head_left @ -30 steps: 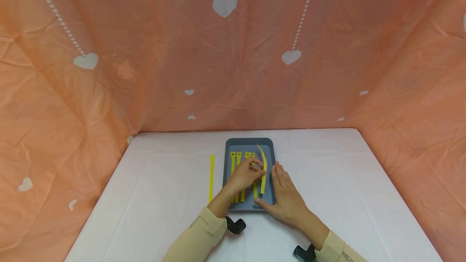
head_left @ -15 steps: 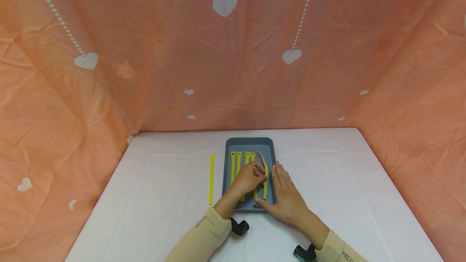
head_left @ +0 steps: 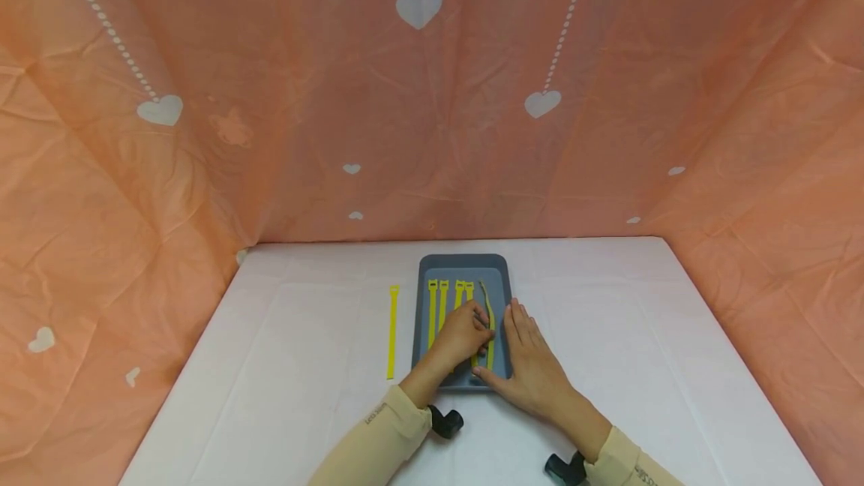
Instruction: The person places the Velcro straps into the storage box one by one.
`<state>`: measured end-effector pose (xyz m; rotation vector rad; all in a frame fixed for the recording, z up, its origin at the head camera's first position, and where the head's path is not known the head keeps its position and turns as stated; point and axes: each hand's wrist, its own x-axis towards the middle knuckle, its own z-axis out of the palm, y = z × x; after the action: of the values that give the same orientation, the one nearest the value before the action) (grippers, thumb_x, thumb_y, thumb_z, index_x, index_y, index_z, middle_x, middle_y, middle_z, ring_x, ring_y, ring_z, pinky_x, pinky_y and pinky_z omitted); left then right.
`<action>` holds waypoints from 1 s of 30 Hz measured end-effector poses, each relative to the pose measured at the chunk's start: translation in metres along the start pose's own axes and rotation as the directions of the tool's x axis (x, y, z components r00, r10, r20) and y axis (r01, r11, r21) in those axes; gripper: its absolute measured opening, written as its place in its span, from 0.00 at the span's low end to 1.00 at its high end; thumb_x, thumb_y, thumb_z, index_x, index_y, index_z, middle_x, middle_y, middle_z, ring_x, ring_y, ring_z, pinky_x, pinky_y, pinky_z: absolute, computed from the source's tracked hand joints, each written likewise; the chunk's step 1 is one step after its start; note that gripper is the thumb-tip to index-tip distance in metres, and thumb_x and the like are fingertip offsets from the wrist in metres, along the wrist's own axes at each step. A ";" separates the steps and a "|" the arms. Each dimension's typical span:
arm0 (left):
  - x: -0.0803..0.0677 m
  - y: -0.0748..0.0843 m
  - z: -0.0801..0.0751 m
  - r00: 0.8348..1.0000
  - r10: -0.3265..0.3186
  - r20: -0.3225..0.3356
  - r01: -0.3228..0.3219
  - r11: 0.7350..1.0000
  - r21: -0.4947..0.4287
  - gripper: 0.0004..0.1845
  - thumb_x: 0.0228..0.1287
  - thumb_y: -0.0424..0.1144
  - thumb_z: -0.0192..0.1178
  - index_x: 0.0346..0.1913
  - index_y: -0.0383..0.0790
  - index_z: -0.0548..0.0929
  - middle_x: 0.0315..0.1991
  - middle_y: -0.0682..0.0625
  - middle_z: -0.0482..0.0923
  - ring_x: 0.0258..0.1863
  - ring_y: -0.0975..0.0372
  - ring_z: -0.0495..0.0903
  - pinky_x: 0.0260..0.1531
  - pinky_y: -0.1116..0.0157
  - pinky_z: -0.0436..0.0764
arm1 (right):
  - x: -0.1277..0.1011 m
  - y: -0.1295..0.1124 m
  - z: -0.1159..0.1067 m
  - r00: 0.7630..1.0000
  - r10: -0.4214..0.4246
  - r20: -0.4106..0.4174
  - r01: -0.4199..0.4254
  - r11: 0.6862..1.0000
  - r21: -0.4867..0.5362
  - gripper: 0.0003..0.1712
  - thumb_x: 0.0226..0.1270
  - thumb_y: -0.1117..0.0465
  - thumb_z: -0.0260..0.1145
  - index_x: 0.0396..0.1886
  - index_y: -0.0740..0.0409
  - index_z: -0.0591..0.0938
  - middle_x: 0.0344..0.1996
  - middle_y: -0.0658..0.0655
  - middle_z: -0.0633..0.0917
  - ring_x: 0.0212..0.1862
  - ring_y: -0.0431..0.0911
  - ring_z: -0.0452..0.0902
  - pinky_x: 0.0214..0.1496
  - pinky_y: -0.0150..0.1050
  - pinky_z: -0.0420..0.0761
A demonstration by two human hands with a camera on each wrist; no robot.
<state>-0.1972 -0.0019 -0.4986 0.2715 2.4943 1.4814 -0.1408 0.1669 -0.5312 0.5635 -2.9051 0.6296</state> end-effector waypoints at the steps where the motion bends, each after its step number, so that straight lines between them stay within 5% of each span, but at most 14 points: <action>1: 0.000 0.000 0.000 1.000 0.000 -0.001 0.000 1.000 0.003 0.09 0.68 0.25 0.71 0.41 0.34 0.79 0.25 0.49 0.84 0.19 0.62 0.81 0.21 0.70 0.78 | 0.000 0.000 0.000 1.000 -0.001 -0.001 0.001 1.000 -0.001 0.68 0.68 0.29 0.69 0.84 0.75 0.52 0.86 0.71 0.48 0.86 0.64 0.45 0.85 0.58 0.54; 30: -0.001 -0.001 0.003 1.000 0.023 -0.004 -0.023 0.996 0.083 0.07 0.68 0.23 0.69 0.35 0.33 0.80 0.18 0.47 0.82 0.13 0.66 0.75 0.16 0.72 0.72 | 0.001 0.000 0.000 1.000 0.004 0.001 -0.004 1.000 0.003 0.68 0.69 0.30 0.69 0.84 0.75 0.51 0.85 0.72 0.49 0.86 0.64 0.45 0.85 0.58 0.53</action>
<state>-0.1954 -0.0004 -0.5004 0.3123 2.5686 1.3908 -0.1415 0.1666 -0.5308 0.5591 -2.9074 0.6340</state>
